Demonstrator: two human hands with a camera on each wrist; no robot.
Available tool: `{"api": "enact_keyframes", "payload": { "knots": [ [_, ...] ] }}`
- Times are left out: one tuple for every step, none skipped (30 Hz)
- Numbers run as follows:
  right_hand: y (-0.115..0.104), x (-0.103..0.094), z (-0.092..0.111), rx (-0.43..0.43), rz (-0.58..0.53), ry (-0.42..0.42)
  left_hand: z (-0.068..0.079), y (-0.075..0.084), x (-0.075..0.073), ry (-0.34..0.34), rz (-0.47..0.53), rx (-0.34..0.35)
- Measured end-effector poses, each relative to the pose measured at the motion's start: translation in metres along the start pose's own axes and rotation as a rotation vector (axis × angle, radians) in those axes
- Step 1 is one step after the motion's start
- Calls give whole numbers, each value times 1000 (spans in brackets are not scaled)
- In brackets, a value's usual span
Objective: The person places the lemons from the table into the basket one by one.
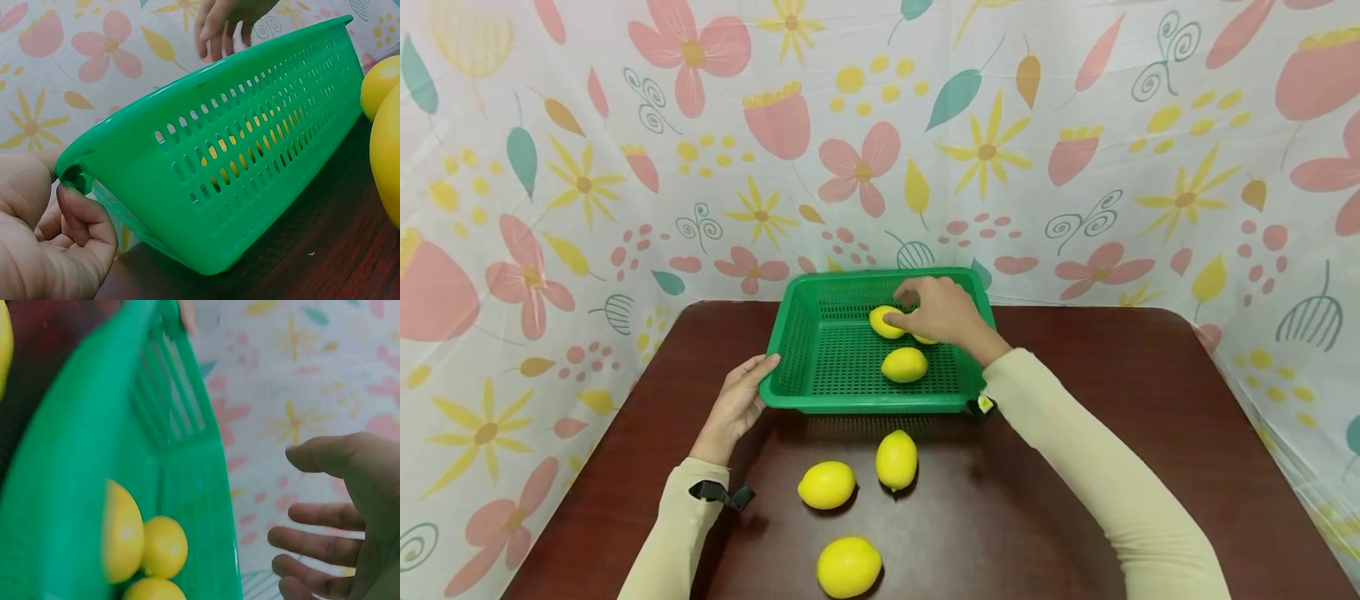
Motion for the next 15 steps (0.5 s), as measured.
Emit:
{"api": "enact_keyframes", "payload": {
  "knots": [
    [-3, -1, 8, -5, -3, 14, 0, 0, 1, -1, 1, 1],
    [-5, -2, 16, -11, -6, 26, 1, 1, 1, 0, 3, 4],
    [-8, -2, 24, -19, -9, 37, 1, 2, 2, 2, 5, 6],
    [-10, 0, 31, -25, -14, 44, 1, 3, 2, 1, 4, 6],
    [-13, 1, 39, -31, -19, 48, 1, 3, 3, 0, 2, 7],
    [-15, 3, 46, -39, -25, 51, 1, 4, 3, 0, 0, 6],
    [-17, 6, 53, -48, -31, 56, 1, 3, 3, 1, -1, 4],
    [-18, 9, 60, -57, -37, 58, 1, 3, 2, 2, -2, 3],
    [-20, 11, 67, -67, -48, 61, 1, 2, 2, 2, -5, 0],
    [-21, 14, 73, -74, -57, 62, 1, 2, 2, 2, -4, -3],
    [-23, 16, 80, -83, -64, 66, 1, 1, 2, 1, -6, -4],
    [-24, 18, 86, -90, -71, 72, 1, 0, 2, 1, -6, -6],
    [-25, 20, 92, -95, -77, 75, 2, 0, 2, 0, -5, -4],
    [-27, 22, 98, -101, -81, 79, 2, 0, 2, -2, -2, -3],
    [-29, 23, 104, -104, -85, 85, 2, 0, 3, -4, 1, -1]
  ]
}}
Point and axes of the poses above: each hand's wrist, its own z-axis away from the middle knuckle, its own x-axis out of the palm, y = z × x, the point moved 10 cm from there along -z, towards the middle knuckle, and after that the axes turned 1 degree about -z, right-handed, at the moved point
